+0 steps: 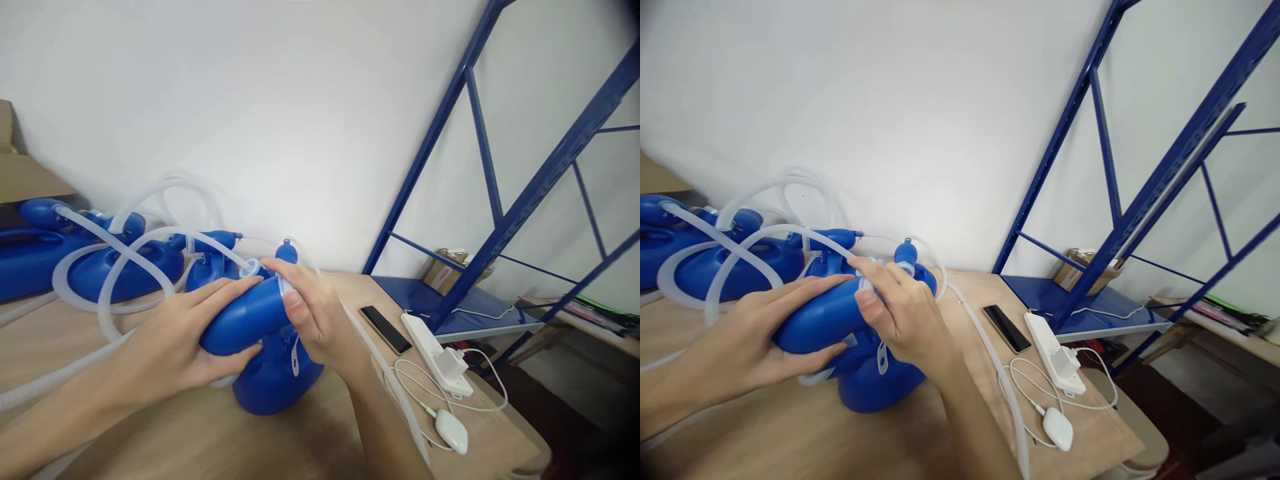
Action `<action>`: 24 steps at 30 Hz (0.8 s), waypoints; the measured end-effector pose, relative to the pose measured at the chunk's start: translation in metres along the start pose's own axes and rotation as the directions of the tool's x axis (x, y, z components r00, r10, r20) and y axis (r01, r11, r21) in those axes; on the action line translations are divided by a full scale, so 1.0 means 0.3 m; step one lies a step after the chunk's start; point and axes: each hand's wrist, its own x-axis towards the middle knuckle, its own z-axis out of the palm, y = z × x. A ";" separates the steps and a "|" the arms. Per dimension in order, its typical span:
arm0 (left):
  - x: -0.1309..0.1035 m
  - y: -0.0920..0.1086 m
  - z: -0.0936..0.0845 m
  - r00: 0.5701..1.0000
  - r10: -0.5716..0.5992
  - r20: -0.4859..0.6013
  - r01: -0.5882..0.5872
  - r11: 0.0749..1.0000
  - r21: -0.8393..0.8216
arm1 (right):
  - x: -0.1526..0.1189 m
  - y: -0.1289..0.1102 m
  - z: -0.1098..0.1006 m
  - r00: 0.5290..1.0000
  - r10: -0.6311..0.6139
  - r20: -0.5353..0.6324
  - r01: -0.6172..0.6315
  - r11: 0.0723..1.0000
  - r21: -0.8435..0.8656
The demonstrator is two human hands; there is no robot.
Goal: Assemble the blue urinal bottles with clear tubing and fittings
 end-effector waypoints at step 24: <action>0.085 -0.023 -0.043 0.736 -0.676 -0.022 0.641 0.707 -0.300 | 0.006 0.148 0.120 0.721 -0.619 -0.312 0.418 0.748 -0.516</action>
